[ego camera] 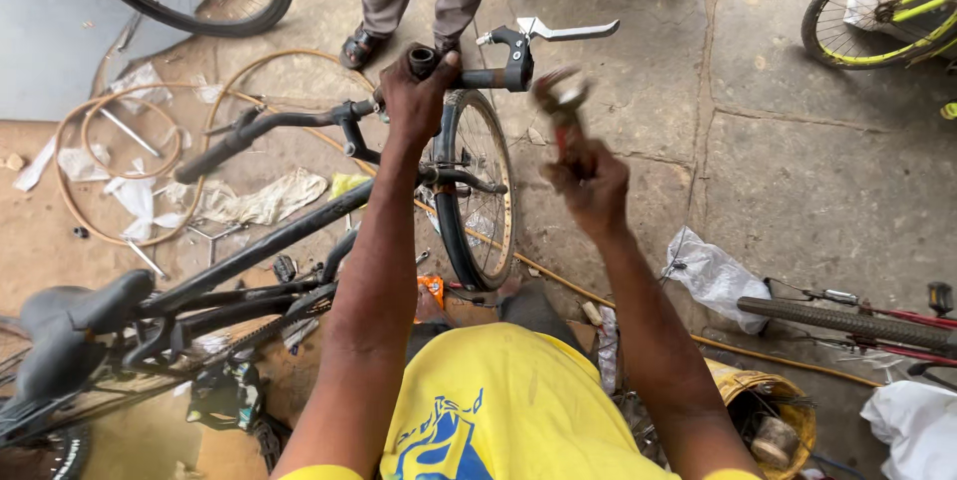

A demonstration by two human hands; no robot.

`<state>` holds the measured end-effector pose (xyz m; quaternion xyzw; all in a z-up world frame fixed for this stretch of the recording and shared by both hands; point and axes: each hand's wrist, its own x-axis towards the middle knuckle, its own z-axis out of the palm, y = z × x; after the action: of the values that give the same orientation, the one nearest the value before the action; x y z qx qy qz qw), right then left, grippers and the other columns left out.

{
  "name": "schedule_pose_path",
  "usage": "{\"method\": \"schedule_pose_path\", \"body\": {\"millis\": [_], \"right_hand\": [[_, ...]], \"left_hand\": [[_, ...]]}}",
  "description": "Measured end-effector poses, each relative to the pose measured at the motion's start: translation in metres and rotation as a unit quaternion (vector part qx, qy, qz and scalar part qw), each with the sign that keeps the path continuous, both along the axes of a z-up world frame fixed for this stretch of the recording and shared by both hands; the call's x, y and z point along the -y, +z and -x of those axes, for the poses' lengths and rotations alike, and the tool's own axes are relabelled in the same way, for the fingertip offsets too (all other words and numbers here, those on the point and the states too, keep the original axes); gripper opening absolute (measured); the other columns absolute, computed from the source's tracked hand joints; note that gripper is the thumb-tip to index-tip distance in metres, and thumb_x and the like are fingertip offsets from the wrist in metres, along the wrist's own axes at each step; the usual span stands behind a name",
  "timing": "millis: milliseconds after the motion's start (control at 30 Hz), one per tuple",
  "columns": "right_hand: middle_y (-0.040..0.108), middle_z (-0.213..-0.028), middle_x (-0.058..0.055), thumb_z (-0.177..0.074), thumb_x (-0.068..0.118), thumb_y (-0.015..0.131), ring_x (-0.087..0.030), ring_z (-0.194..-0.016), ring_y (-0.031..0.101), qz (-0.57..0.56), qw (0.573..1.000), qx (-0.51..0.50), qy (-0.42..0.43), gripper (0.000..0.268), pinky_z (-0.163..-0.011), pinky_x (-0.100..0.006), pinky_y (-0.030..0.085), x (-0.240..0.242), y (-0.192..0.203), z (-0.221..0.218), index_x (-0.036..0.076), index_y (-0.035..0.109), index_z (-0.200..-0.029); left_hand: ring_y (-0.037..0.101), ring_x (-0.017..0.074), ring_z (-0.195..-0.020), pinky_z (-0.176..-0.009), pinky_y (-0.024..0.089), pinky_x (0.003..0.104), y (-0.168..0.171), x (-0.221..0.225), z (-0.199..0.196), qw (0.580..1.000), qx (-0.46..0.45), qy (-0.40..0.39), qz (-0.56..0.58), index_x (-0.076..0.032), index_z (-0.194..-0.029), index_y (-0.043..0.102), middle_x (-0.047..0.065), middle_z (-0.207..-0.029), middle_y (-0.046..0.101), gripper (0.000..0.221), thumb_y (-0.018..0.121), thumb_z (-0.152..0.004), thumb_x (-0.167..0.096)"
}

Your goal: The person assembles parts of a bicycle handlebar, installing a brake lever and applying a grip while using pliers and a screwdriver.

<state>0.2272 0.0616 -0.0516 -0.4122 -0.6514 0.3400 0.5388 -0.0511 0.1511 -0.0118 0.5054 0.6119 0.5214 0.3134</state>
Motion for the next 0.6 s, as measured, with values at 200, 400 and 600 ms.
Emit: {"method": "schedule_pose_path", "body": {"millis": [200, 400, 600], "right_hand": [[0.059, -0.071, -0.004, -0.094, 0.01, 0.083, -0.012, -0.057, 0.057, 0.024, 0.952, -0.295, -0.085, 0.024, -0.054, -0.03, 0.05, -0.077, 0.015, 0.018, 0.003, 0.061, -0.089], [0.059, -0.063, -0.006, -0.086, 0.019, 0.091, -0.015, -0.055, 0.053, 0.013, 0.969, 0.245, -0.04, 0.034, -0.054, -0.033, 0.044, -0.108, 0.029, 0.011, 0.002, 0.063, -0.092], [0.067, -0.075, -0.006, -0.096, 0.012, 0.079, -0.015, -0.063, 0.061, -0.024, 0.93, -0.365, 0.044, 0.021, -0.059, -0.032, 0.052, -0.097, 0.004, 0.008, 0.004, 0.06, -0.097]], "left_hand": [[0.059, 0.0134, -0.066, -0.063, 0.048, 0.033, -0.022, 0.007, 0.004, 0.993, -0.025, 0.025, -0.109, -0.004, -0.081, 0.066, 0.003, -0.069, 0.065, 0.034, 0.081, -0.095, -0.032], [0.054, 0.0107, -0.051, -0.048, 0.043, 0.029, 0.0, 0.009, 0.011, 0.988, 0.154, -0.001, 0.007, -0.006, -0.084, 0.067, 0.004, -0.068, 0.066, 0.029, 0.072, -0.096, -0.032], [0.053, 0.0113, -0.046, -0.042, 0.043, 0.03, 0.013, 0.014, 0.005, 0.984, 0.167, 0.032, 0.045, -0.008, -0.083, 0.062, 0.006, -0.075, 0.072, 0.024, 0.07, -0.091, -0.029]]}}
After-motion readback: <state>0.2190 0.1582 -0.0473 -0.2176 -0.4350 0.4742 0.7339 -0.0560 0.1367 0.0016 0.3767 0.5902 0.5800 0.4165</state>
